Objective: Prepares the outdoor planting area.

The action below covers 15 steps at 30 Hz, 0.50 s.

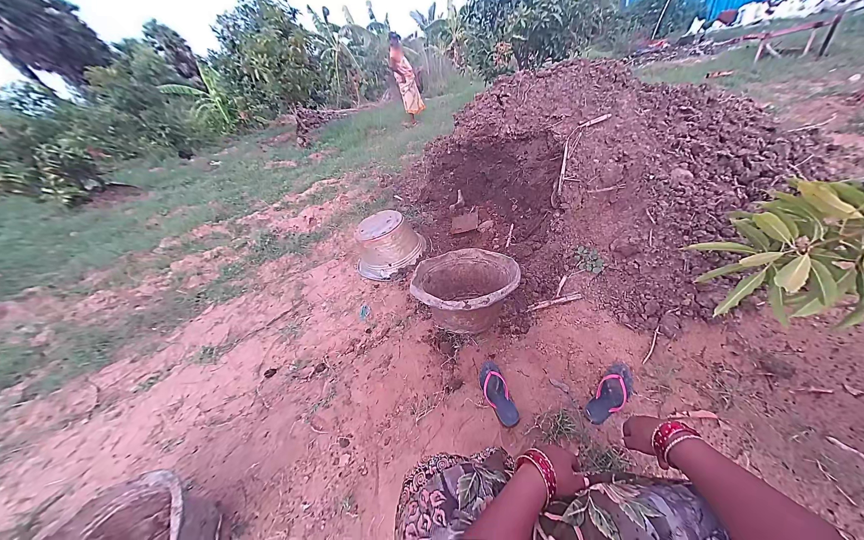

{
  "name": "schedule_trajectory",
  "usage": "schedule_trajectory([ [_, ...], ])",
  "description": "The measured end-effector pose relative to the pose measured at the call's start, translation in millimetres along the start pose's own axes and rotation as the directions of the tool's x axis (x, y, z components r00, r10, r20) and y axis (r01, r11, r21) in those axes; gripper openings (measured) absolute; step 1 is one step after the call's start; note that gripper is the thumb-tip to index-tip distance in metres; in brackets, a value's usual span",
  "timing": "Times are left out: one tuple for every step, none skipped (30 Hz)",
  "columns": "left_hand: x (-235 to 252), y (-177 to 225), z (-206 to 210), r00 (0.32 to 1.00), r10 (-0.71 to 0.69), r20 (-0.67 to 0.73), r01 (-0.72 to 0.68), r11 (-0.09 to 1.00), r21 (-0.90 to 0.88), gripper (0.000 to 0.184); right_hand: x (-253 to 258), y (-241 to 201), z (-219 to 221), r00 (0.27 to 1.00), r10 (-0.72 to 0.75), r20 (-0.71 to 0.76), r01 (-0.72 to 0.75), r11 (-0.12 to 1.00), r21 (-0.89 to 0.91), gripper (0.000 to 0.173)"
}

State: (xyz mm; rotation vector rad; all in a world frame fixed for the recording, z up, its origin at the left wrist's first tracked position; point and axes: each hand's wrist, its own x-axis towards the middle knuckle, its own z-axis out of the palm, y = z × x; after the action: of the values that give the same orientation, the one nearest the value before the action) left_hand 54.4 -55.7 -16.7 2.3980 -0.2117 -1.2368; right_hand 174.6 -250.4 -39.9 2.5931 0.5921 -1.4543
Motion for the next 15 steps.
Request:
schedule_trajectory([
  [-0.2,-1.8,0.5,1.0,-0.004,0.002,0.004,1.0,0.002,0.053,0.6,-2.0,0.7,1.0,-0.004,0.0,0.004,1.0,0.004,0.047],
  [-0.7,-2.8,5.4,1.0,-0.009,0.011,0.009,1.0,0.001,0.053,0.7,-3.6,6.1,1.0,-0.007,0.013,0.006,1.0,0.012,0.047],
  [-0.2,-1.7,8.7,1.0,-0.009,0.018,0.009,1.0,0.001,0.053,0.2,-3.0,9.7,1.0,-0.003,0.025,0.002,1.0,0.015,0.047],
  [-0.1,-1.1,6.3,1.0,-0.008,0.015,0.008,1.0,0.005,0.054,-0.2,-2.8,7.3,1.0,0.001,0.025,-0.002,1.0,0.018,0.047],
  [-0.6,-0.2,4.3,1.0,-0.006,0.011,0.006,1.0,0.005,0.054,-0.7,-2.2,5.6,1.0,0.005,0.02,-0.005,1.0,0.017,0.047],
  [-1.6,-0.2,3.4,1.0,-0.004,0.007,0.004,1.0,0.002,0.053,-0.1,-2.1,5.0,1.0,0.006,0.015,-0.007,1.0,0.015,0.047],
  [-2.4,-0.3,2.6,1.0,-0.001,0.003,0.001,1.0,-0.003,0.053,0.2,-2.2,4.3,1.0,0.009,0.008,-0.009,1.0,0.012,0.047],
  [-2.1,-0.4,2.3,1.0,0.0,-0.001,0.0,1.0,-0.004,0.052,1.2,-1.8,4.1,1.0,0.013,0.004,-0.013,1.0,0.005,0.047],
  [-1.7,-0.6,2.7,1.0,-0.001,-0.004,0.001,1.0,-0.009,0.052,1.6,-1.9,4.1,1.0,0.013,0.009,-0.013,1.0,-0.002,0.047],
  [-1.0,-0.9,3.2,1.0,-0.005,-0.002,0.005,1.0,-0.014,0.052,2.1,-1.9,4.3,1.0,0.011,0.013,-0.011,1.0,-0.01,0.047],
  [-0.4,-1.3,3.8,1.0,-0.009,0.001,0.009,1.0,-0.019,0.053,2.4,-2.0,4.9,1.0,0.006,0.016,-0.006,1.0,-0.016,0.047],
  [0.5,-1.6,4.2,1.0,-0.011,0.003,0.011,1.0,-0.023,0.053,2.8,-2.0,5.1,1.0,0.003,0.016,-0.002,1.0,-0.022,0.047],
  [1.4,-2.2,4.6,1.0,-0.009,0.002,0.009,1.0,-0.027,0.054,3.6,-1.9,5.4,1.0,-0.001,0.016,0.001,1.0,-0.023,0.047],
  [1.7,-2.5,5.2,1.0,-0.006,-0.002,0.006,1.0,-0.027,0.054,4.6,-2.0,5.7,1.0,-0.003,0.018,0.003,1.0,-0.025,0.047],
  [1.2,-2.3,5.2,1.0,-0.005,-0.002,0.005,1.0,-0.022,0.054,5.4,-2.3,5.7,1.0,-0.002,0.022,0.003,1.0,-0.028,0.047],
])
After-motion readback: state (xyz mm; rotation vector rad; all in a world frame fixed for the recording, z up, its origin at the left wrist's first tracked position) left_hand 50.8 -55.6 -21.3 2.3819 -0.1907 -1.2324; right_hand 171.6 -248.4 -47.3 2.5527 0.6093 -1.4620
